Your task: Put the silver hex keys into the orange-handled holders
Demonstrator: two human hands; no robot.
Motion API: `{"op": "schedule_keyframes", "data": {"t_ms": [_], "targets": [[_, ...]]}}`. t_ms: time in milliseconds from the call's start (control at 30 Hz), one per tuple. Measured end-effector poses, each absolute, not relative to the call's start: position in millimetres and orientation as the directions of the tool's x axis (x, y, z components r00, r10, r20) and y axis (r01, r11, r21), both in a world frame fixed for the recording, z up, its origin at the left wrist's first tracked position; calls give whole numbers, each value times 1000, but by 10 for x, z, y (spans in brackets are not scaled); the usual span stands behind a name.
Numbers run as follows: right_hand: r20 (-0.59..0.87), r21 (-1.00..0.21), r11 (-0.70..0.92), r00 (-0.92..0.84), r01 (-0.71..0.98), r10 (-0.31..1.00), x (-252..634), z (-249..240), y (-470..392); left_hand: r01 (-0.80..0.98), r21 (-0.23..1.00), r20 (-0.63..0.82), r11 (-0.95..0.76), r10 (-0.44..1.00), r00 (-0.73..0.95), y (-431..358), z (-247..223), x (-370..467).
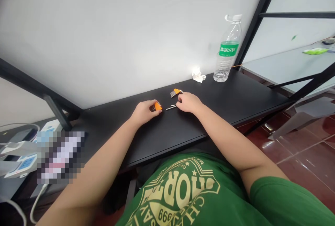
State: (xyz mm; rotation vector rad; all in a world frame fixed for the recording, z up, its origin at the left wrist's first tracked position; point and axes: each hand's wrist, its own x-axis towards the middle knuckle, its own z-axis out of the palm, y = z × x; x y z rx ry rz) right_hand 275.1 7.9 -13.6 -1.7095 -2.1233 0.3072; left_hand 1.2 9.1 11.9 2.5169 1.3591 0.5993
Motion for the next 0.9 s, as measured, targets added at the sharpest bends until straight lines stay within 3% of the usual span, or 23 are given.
{"op": "schedule_keyframes", "data": {"t_ms": [167, 367, 600, 733, 900], "targets": [[163, -409, 401, -366, 820, 916, 2619, -152, -9, 734, 406, 231, -545, 838, 494, 65, 124, 34], [166, -400, 471, -443, 786, 881, 2517, -98, -130, 715, 413, 244, -563, 825, 509, 64, 111, 30], [401, -571, 606, -456, 554, 795, 2399, -125, -158, 604, 466, 285, -646, 756, 589, -15, 115, 111], [428, -588, 611, -437, 530, 791, 2304, -137, -182, 582, 473, 301, -662, 742, 599, -36, 121, 145], [411, -549, 479, -278, 684, 868, 2438, -133, -54, 666, 436, 283, -605, 795, 537, 39, 90, 73]]}}
